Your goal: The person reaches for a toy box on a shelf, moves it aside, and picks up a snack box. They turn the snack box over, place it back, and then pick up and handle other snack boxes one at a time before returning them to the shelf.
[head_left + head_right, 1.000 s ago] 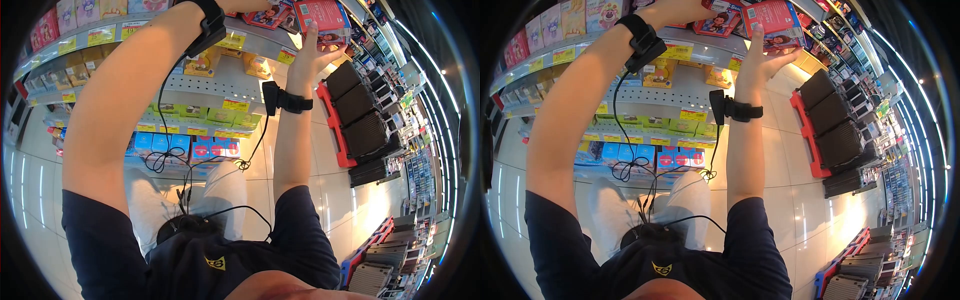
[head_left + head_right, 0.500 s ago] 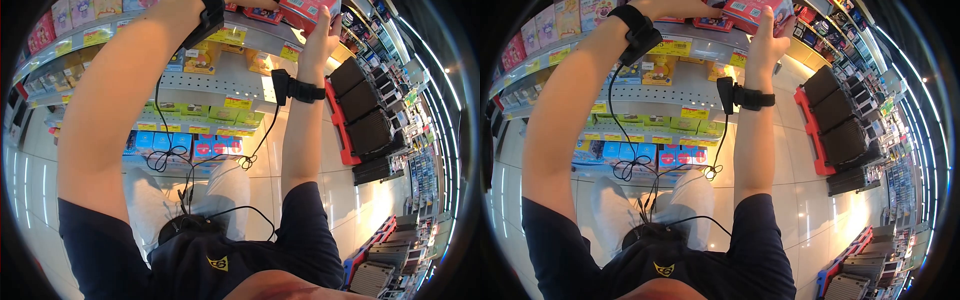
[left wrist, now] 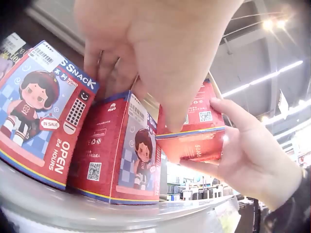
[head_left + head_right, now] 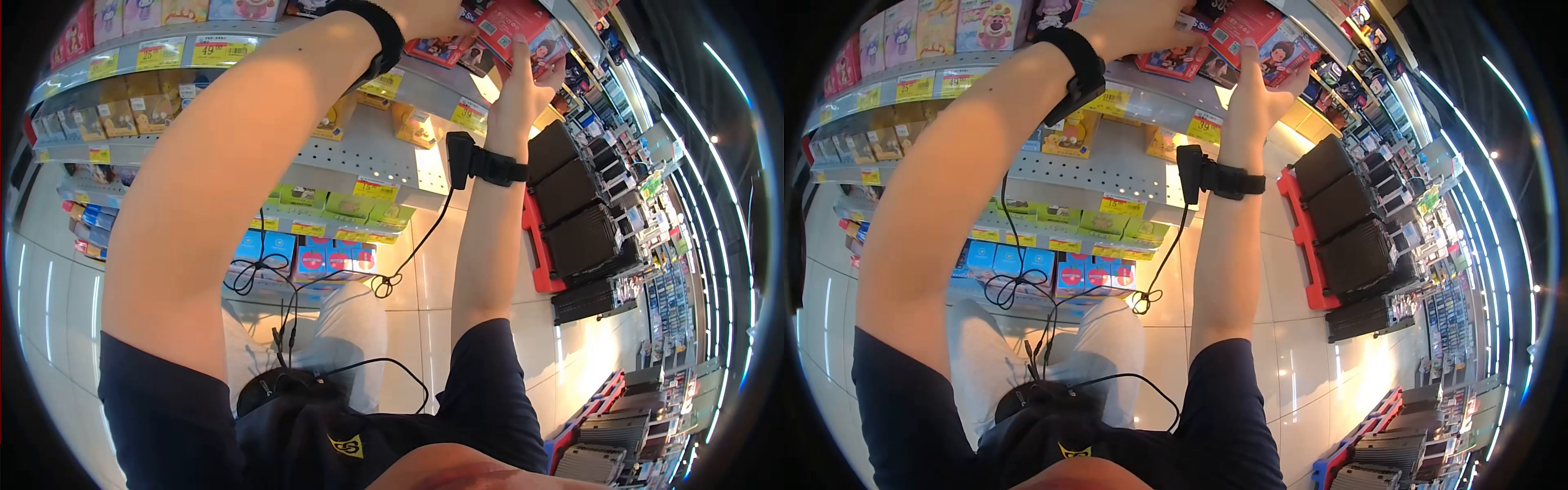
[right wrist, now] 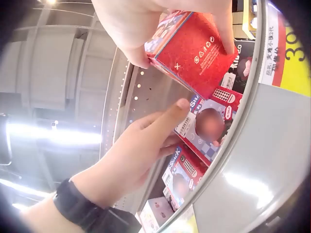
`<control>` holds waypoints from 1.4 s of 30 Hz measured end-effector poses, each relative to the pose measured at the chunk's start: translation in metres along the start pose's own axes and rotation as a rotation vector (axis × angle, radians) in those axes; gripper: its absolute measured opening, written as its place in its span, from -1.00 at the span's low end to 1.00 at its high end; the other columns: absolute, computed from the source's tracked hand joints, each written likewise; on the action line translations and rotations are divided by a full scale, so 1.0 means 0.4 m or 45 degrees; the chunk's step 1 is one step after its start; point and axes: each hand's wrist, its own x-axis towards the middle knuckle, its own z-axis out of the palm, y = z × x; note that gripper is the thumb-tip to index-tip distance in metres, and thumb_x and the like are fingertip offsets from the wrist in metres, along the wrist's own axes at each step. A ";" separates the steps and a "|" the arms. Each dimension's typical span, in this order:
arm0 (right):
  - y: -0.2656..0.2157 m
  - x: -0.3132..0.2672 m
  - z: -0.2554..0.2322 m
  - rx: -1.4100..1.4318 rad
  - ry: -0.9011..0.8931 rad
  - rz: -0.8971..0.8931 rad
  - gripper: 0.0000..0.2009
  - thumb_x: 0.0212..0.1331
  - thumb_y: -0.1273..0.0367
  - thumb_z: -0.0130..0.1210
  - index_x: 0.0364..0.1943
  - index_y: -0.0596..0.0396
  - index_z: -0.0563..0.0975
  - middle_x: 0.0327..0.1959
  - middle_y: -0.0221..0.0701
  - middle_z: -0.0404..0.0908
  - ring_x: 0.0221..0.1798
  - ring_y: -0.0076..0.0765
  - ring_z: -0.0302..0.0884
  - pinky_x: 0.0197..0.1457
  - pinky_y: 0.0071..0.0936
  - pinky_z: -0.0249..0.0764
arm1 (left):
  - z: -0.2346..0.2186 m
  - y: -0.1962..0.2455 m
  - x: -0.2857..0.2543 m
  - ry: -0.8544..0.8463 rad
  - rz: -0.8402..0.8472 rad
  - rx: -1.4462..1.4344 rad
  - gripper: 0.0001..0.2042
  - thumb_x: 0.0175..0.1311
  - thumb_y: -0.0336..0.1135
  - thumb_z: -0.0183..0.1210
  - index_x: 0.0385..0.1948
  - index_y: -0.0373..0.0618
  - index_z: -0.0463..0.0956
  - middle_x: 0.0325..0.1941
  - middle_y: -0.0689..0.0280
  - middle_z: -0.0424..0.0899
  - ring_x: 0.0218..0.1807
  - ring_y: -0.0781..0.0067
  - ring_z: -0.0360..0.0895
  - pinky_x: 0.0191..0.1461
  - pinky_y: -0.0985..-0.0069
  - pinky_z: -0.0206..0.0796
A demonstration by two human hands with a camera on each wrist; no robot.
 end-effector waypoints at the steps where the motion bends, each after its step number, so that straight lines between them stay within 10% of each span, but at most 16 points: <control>1: 0.000 0.002 -0.001 -0.034 0.028 -0.015 -0.01 0.17 0.42 0.41 0.55 0.35 -0.06 0.39 -0.16 0.30 0.32 -0.31 0.38 0.38 -0.39 0.38 | -0.003 0.000 -0.001 0.005 -0.004 0.001 -0.55 0.06 0.05 0.39 -0.24 -0.21 0.70 -0.26 0.02 0.77 -0.10 -0.03 0.72 0.07 0.12 0.55; 10: 0.000 -0.011 0.001 -0.132 0.035 -0.068 0.00 0.16 0.34 0.46 0.53 0.39 -0.01 0.42 -0.09 0.26 0.41 -0.22 0.30 0.50 -0.35 0.23 | 0.033 -0.016 0.005 0.084 -0.063 -0.041 -0.83 0.21 -0.33 0.22 -0.23 -0.11 0.72 -0.20 0.05 0.78 -0.02 0.00 0.73 0.10 0.11 0.55; 14: 0.006 -0.003 -0.020 -0.151 0.128 -0.051 -0.01 0.21 0.33 0.44 0.56 0.14 -0.06 0.35 -0.20 0.34 0.27 -0.31 0.48 0.20 -0.22 0.59 | 0.037 -0.030 0.013 0.024 -0.095 -0.085 -0.82 0.22 -0.36 0.19 -0.24 -0.12 0.74 -0.19 0.03 0.78 -0.02 -0.02 0.73 0.10 0.10 0.55; 21: 0.009 0.017 -0.047 -0.135 0.233 0.058 -0.19 0.23 0.35 0.42 0.44 0.08 0.10 0.14 -0.33 0.56 0.05 -0.37 0.65 -0.07 -0.33 0.65 | 0.025 -0.053 0.018 0.016 -0.001 -0.070 -0.80 0.20 -0.38 0.21 -0.19 -0.10 0.75 -0.14 0.02 0.78 0.02 0.00 0.73 0.13 0.12 0.55; 42: 0.006 0.035 0.051 -0.167 0.138 -0.096 -0.11 0.17 0.41 0.44 0.45 0.07 0.01 0.18 -0.15 0.53 0.03 -0.21 0.69 -0.05 -0.22 0.71 | 0.020 -0.061 -0.022 -0.076 -0.036 -0.107 -0.68 0.10 -0.20 0.46 -0.09 -0.03 0.75 0.05 0.15 0.78 0.18 0.16 0.68 0.25 0.23 0.49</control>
